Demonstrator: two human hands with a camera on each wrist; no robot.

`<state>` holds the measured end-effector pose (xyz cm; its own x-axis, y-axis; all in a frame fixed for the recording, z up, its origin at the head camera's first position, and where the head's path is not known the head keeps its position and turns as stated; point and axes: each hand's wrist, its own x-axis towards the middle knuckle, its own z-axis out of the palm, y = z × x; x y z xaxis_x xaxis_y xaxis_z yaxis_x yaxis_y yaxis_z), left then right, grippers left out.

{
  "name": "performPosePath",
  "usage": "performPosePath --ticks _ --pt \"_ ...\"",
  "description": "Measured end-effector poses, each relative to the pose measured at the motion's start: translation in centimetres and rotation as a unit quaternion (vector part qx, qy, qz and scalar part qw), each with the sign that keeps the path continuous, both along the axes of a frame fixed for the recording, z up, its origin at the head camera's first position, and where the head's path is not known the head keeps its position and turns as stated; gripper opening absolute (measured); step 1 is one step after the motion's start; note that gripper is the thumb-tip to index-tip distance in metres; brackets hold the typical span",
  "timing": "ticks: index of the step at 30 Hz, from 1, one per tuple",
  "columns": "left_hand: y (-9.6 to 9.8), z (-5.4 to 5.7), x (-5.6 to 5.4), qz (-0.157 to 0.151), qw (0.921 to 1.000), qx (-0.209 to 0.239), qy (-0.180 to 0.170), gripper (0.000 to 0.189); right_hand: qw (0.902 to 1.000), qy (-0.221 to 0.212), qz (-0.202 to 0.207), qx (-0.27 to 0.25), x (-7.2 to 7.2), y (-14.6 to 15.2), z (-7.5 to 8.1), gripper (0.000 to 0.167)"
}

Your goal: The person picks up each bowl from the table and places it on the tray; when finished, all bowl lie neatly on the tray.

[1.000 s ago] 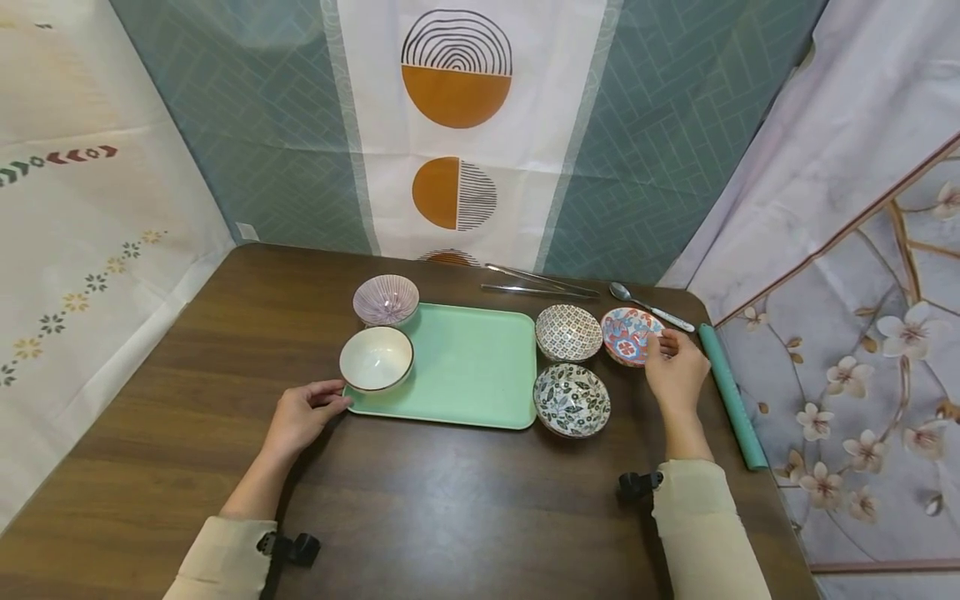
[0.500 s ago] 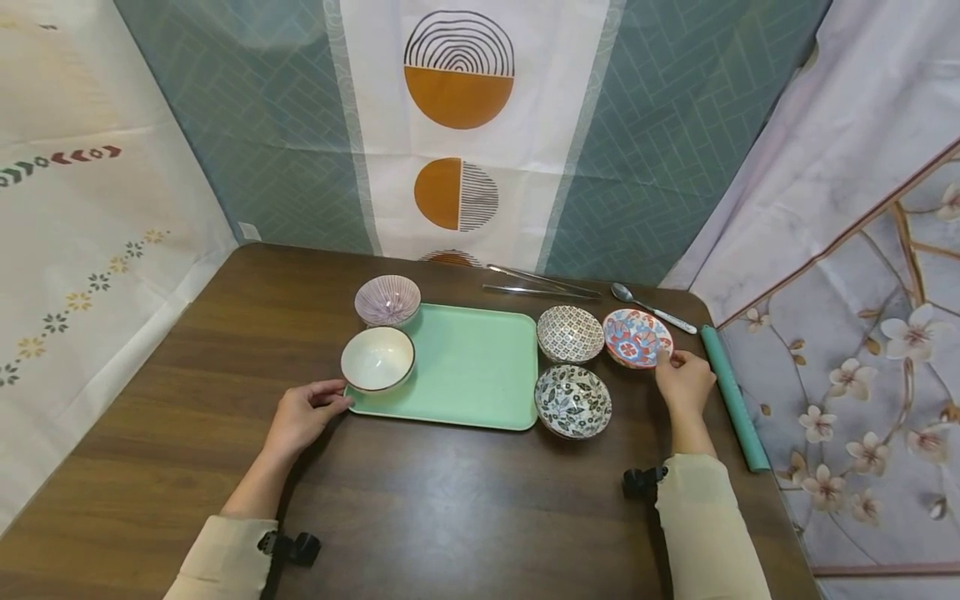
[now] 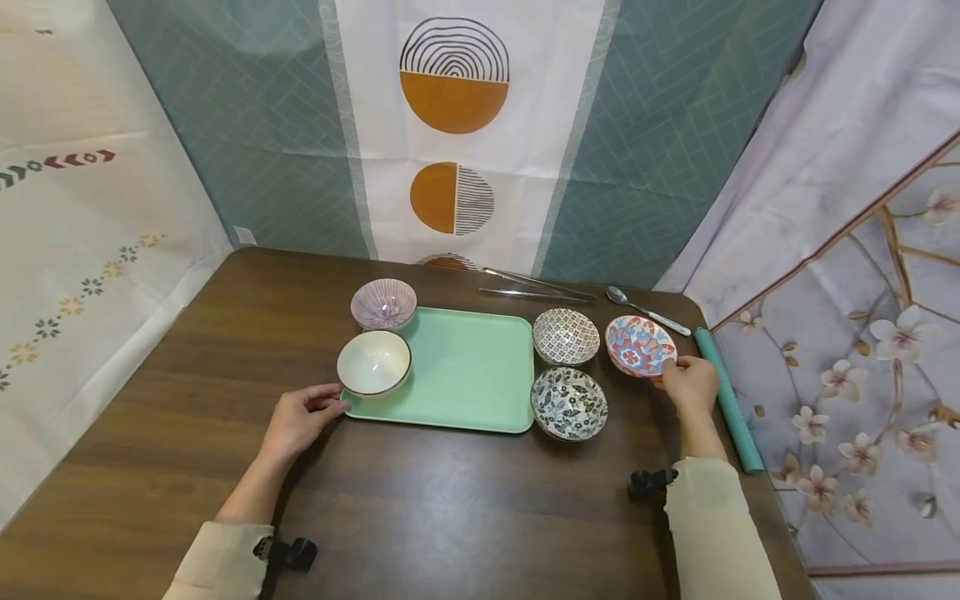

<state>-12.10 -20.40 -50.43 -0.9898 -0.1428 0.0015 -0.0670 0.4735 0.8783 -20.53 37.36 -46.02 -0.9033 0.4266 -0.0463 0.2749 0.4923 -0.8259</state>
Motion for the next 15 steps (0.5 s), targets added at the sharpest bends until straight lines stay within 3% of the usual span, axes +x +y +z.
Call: performPosePath --ticks 4,11,15 --pt "-0.1 0.0 0.0 -0.001 1.0000 -0.001 0.001 0.032 0.9997 0.003 0.011 0.021 0.3 -0.1 1.9 0.047" --pt "0.0 0.2 0.1 -0.006 0.9999 0.005 -0.009 0.033 0.9908 0.001 0.037 0.130 0.4 -1.4 5.2 0.048" --pt "-0.1 0.3 0.2 -0.007 0.9999 0.004 -0.007 0.031 0.9922 0.026 0.074 0.097 0.4 -3.3 6.5 0.045"
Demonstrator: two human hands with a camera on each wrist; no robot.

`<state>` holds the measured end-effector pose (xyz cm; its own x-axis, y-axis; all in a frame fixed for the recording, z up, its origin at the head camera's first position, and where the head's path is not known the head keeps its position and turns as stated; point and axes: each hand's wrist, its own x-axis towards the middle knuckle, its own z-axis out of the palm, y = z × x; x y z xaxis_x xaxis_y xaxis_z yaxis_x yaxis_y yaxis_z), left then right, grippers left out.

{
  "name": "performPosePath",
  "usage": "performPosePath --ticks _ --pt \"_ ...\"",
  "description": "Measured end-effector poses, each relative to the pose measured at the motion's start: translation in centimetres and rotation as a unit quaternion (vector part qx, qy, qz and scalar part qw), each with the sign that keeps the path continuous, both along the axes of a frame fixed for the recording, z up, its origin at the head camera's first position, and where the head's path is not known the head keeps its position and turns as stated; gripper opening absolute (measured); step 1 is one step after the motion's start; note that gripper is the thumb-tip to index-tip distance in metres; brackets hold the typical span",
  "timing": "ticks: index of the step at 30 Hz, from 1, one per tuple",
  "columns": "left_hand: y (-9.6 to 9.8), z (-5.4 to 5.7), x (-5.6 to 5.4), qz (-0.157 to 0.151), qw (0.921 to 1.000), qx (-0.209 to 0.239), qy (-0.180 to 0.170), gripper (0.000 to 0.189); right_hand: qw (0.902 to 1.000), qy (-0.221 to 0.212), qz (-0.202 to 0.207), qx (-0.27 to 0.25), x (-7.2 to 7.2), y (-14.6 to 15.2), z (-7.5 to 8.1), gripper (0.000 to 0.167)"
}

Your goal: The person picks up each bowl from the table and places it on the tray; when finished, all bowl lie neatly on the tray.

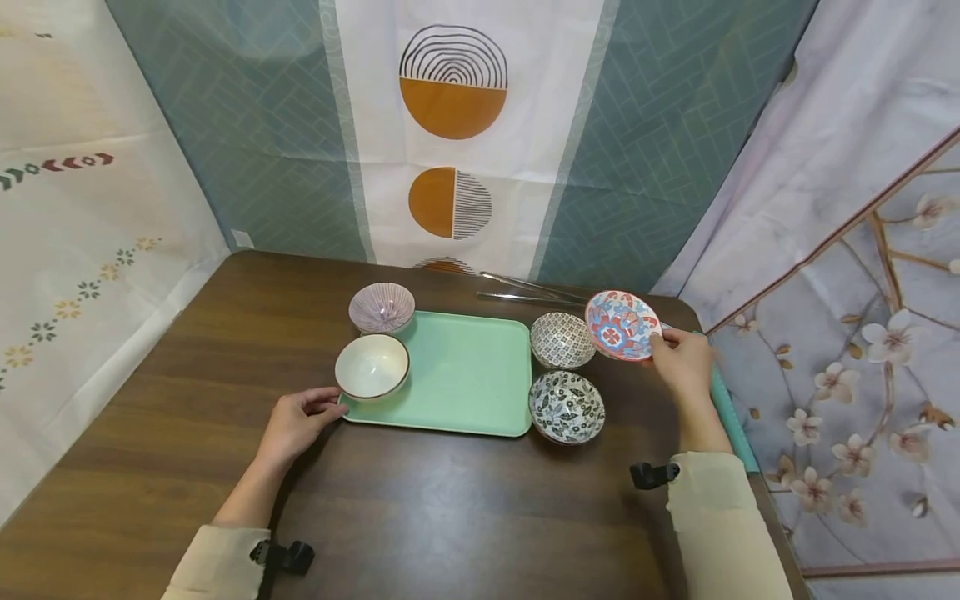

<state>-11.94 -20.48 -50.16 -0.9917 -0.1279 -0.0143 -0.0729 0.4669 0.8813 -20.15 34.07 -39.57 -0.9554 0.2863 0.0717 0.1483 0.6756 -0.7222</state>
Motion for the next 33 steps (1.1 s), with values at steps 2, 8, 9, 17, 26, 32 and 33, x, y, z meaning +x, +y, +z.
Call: performPosePath --ticks 2,8,9,17,26,32,33 --pt "0.0 0.0 0.0 -0.001 1.0000 0.000 0.003 0.031 0.9995 0.011 0.021 -0.022 -0.2 -1.3 0.6 0.043" --pt "0.0 -0.1 0.0 0.000 1.0000 0.001 0.004 0.030 0.9951 0.032 0.083 -0.042 -1.3 -5.4 0.5 0.035" --pt "0.0 -0.2 0.0 0.000 1.0000 0.000 0.007 0.030 0.9943 0.032 0.092 -0.044 -1.6 -6.2 0.2 0.034" --pt "0.1 -0.1 0.0 -0.001 1.0000 -0.005 0.008 0.031 0.9890 -0.009 0.129 -0.072 -3.1 -12.5 -1.8 0.032" --pt "-0.1 0.0 -0.1 -0.003 0.9999 -0.008 0.011 0.031 0.9830 -0.043 0.159 -0.082 -4.2 -17.1 -3.6 0.032" --pt "0.0 -0.1 -0.1 -0.002 0.9999 -0.005 0.013 0.030 0.9782 -0.055 0.174 -0.100 -4.5 -19.4 -4.3 0.030" --pt "0.0 -0.1 -0.1 -0.003 0.9999 -0.005 0.014 0.030 0.9781 -0.057 0.175 -0.098 -4.5 -19.7 -4.4 0.029"
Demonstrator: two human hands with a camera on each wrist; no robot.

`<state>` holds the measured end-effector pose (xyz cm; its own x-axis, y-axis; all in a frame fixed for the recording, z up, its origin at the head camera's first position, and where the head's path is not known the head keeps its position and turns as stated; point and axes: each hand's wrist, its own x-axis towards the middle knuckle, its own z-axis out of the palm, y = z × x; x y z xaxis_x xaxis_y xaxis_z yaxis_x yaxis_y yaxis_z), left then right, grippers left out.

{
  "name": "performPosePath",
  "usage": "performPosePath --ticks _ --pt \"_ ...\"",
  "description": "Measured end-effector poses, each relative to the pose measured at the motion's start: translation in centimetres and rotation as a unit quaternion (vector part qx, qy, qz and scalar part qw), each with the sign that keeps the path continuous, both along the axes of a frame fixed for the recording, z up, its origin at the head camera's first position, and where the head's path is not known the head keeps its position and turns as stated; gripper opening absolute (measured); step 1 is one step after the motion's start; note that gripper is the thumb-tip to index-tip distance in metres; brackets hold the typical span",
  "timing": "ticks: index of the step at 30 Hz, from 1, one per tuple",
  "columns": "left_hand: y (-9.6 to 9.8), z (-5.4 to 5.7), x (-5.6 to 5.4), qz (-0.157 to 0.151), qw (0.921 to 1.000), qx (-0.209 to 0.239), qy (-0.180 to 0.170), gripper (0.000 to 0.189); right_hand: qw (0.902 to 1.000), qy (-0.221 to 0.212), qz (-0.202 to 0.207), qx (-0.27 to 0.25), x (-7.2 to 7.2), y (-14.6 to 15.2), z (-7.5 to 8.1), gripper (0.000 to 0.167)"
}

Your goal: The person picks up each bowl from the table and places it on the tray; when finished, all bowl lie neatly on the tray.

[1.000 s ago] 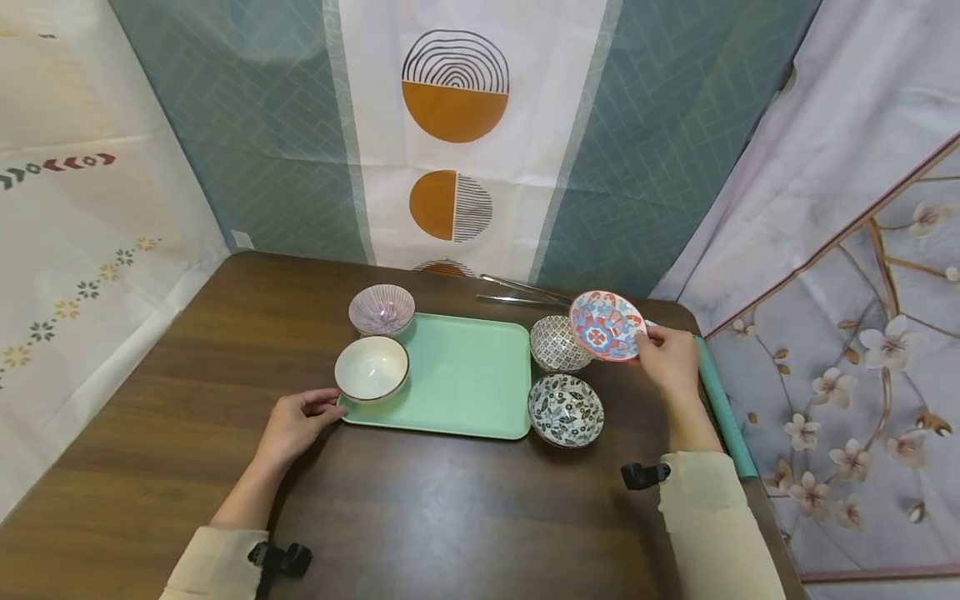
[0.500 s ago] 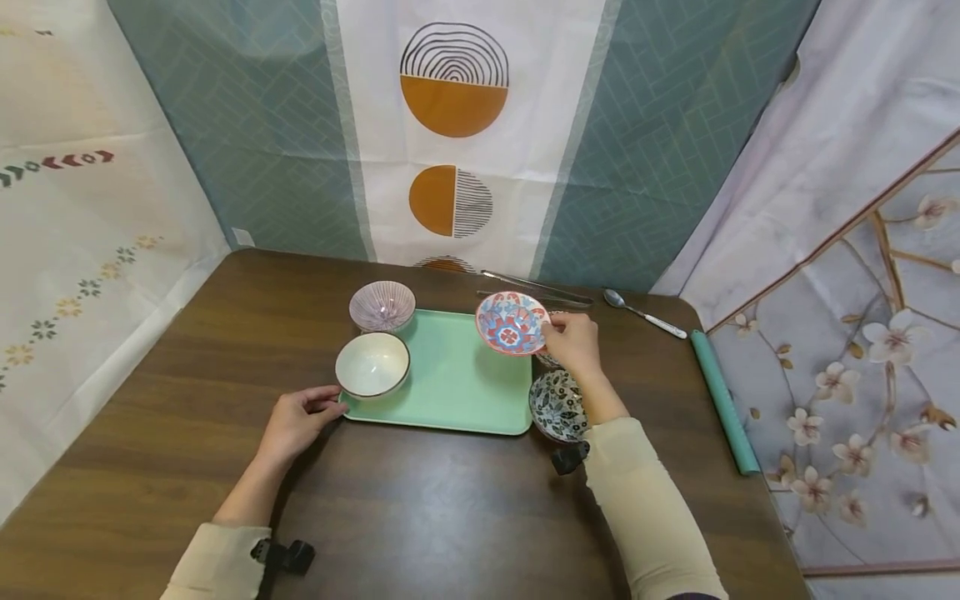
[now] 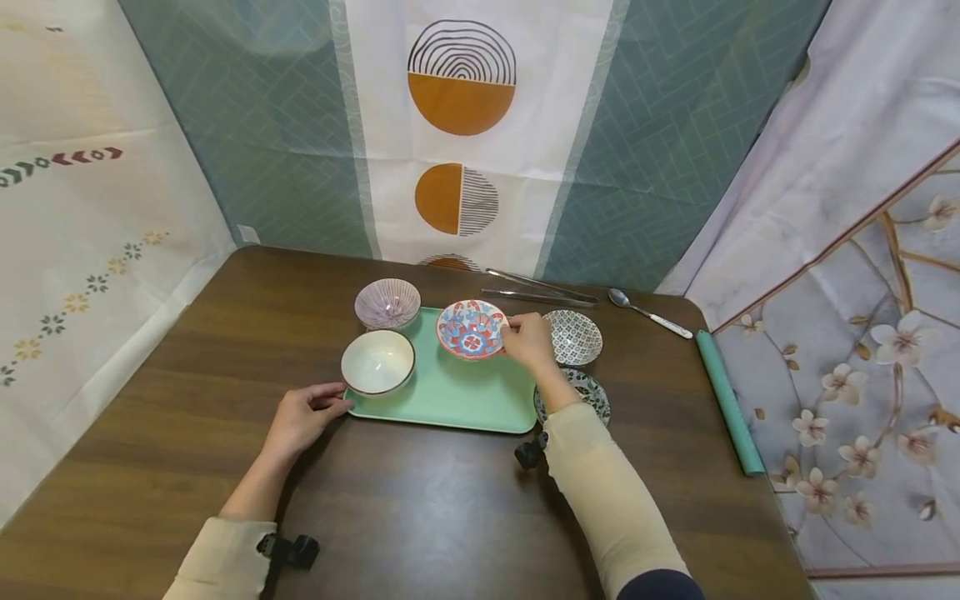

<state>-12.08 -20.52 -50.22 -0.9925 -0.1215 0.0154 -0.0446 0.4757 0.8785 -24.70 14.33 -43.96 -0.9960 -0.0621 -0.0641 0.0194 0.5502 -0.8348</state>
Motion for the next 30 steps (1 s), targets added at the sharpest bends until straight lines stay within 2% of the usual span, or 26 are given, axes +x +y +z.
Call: performPosePath --ticks 7,13,24,27,30 --pt "0.0 0.2 0.1 0.000 1.0000 0.003 0.002 0.030 0.9992 -0.010 0.022 0.032 -0.5 -1.9 -0.9 0.027" --pt "0.0 0.3 0.2 0.001 1.0000 0.001 0.002 0.030 0.9971 0.008 0.040 0.064 -0.4 -2.9 -1.5 0.024" --pt "-0.1 0.1 0.0 0.001 1.0000 0.002 0.007 0.031 0.9911 0.006 0.074 0.111 -0.3 -2.9 -0.9 0.023" --pt "-0.1 0.1 0.1 0.000 1.0000 0.003 0.006 0.031 0.9919 -0.015 0.070 0.105 -0.1 -2.7 -0.8 0.029" --pt "-0.1 0.1 0.1 0.000 1.0000 0.003 0.005 0.031 0.9926 -0.018 0.064 0.102 0.1 -2.2 -0.3 0.035"
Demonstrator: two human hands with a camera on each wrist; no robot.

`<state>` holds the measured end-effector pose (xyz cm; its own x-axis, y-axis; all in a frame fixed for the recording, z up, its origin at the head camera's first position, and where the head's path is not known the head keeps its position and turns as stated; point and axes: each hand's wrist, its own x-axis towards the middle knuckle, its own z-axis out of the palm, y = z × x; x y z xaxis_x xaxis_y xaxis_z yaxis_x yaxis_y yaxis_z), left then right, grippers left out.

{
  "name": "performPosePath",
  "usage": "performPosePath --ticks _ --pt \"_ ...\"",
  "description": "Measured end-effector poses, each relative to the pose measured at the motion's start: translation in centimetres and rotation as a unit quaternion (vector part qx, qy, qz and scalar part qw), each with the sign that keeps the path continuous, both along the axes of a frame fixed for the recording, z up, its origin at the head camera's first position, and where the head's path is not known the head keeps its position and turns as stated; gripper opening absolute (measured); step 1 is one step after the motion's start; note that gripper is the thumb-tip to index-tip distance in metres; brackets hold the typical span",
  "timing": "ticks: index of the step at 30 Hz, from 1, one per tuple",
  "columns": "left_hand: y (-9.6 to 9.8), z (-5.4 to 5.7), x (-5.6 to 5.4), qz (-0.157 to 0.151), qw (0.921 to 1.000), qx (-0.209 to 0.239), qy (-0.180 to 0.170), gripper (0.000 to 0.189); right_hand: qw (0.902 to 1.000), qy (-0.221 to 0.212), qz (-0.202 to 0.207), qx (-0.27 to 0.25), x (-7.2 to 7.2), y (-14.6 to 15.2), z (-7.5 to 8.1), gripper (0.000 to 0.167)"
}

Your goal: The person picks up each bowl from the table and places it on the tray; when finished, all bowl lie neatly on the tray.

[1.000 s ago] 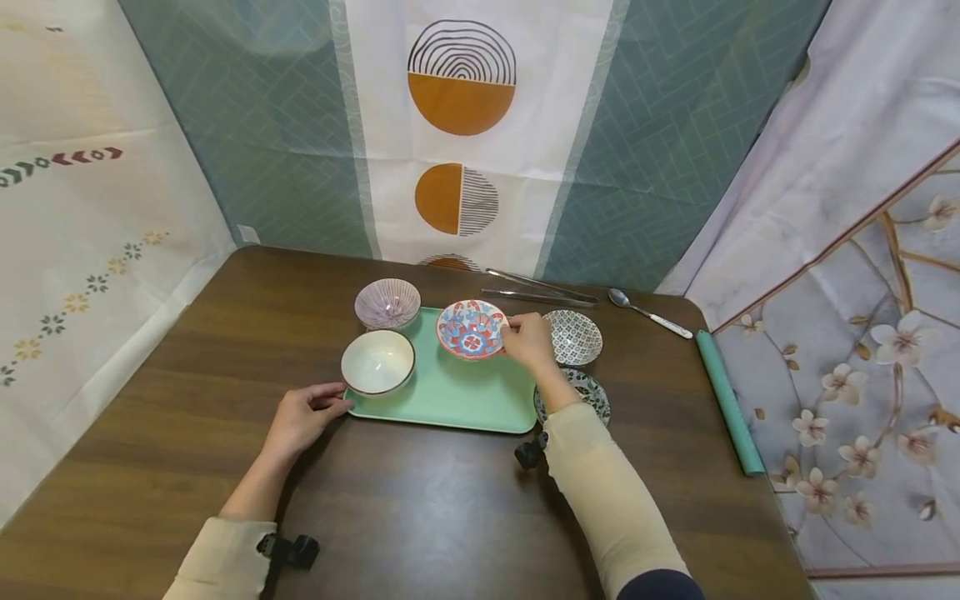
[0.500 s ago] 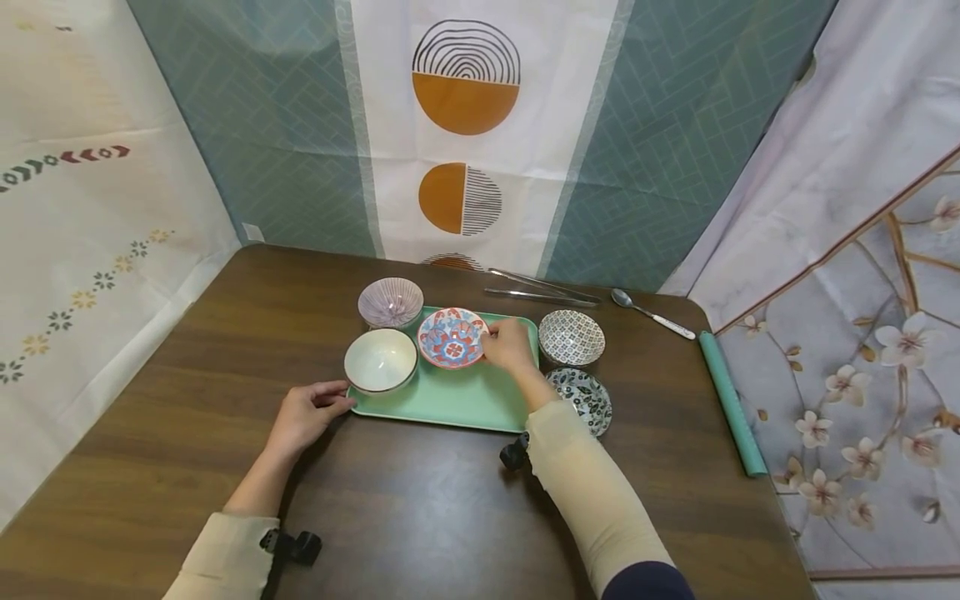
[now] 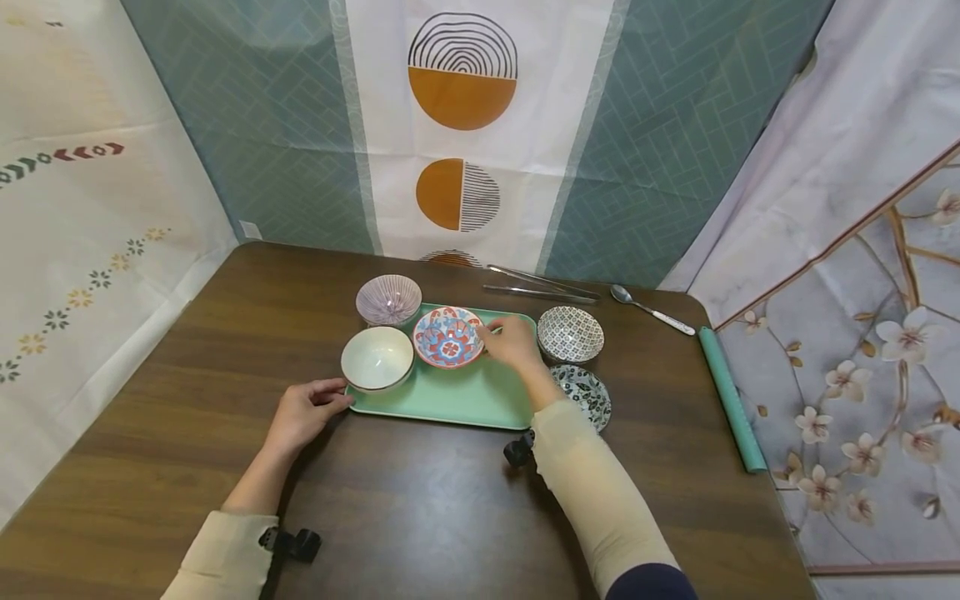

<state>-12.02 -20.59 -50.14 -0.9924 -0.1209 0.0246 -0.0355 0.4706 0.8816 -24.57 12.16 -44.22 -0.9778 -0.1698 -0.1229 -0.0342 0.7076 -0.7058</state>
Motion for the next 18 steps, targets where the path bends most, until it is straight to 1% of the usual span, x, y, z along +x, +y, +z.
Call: performPosePath --ticks 5,10,13,16,18 --pt "0.1 -0.1 -0.1 0.001 1.0000 -0.003 -0.001 0.031 0.9995 0.031 0.000 -0.010 0.3 1.5 1.1 0.038" --pt "0.1 -0.1 -0.1 0.001 1.0000 -0.003 0.002 0.031 0.9970 0.068 -0.014 -0.035 0.3 3.5 2.3 0.033" --pt "0.1 -0.1 -0.1 0.006 1.0000 0.001 0.003 0.031 0.9934 0.099 -0.030 -0.050 0.3 5.0 2.9 0.032" --pt "0.1 -0.1 0.0 0.004 1.0000 0.000 0.005 0.031 0.9887 0.133 -0.046 -0.051 0.3 6.6 3.4 0.033" --pt "0.1 -0.1 0.0 0.005 1.0000 -0.001 0.003 0.031 0.9864 0.144 -0.056 -0.055 0.4 7.7 3.7 0.034"
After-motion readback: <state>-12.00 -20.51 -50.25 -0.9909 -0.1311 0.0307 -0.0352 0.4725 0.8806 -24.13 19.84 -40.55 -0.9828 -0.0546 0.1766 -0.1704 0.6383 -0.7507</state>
